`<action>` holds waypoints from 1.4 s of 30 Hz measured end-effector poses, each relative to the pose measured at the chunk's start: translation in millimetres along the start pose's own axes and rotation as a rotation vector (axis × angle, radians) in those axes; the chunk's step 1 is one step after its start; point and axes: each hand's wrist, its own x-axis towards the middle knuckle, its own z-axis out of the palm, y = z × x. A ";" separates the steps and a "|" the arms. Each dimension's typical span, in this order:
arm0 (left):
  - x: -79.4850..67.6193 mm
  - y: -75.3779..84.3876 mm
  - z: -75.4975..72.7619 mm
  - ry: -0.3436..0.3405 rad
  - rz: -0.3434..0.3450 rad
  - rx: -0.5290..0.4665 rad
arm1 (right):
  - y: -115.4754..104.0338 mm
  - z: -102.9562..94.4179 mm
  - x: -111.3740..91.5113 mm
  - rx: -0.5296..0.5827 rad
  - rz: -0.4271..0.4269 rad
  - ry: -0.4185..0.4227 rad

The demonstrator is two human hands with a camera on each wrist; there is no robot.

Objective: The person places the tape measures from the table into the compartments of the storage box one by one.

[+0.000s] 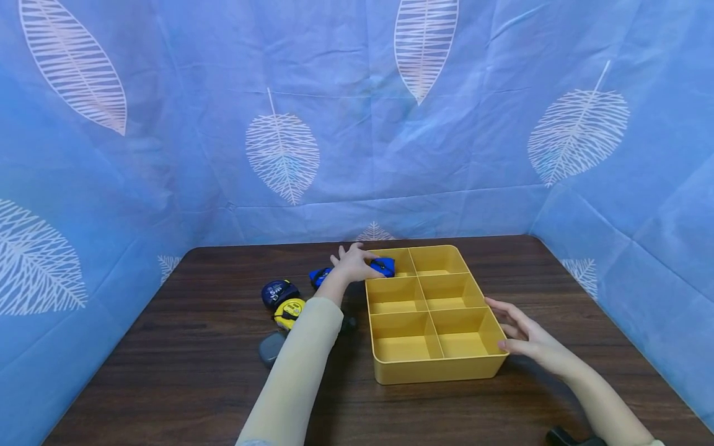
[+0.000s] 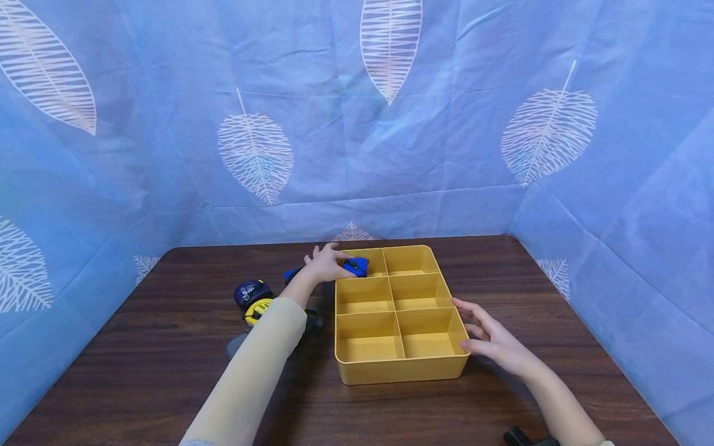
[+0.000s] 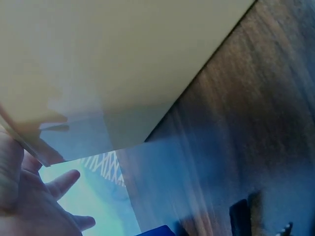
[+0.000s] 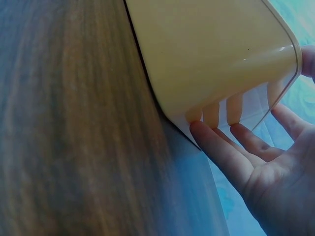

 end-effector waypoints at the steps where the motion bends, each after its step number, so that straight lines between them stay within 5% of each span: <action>1: 0.4 0.6 -0.2 -0.004 -0.007 0.012 | -0.2 0.1 0.0 0.002 0.001 0.000; 18: -4.0 15.2 -6.1 -0.069 -0.145 0.132 | -3.4 1.1 4.3 -0.008 0.033 0.015; 32: -3.7 21.8 -4.1 -0.116 -0.164 0.213 | -2.0 0.3 2.0 0.008 0.035 0.011; 42: -7.3 24.8 -5.8 -0.126 -0.158 0.174 | -1.2 0.0 0.9 0.003 0.044 0.022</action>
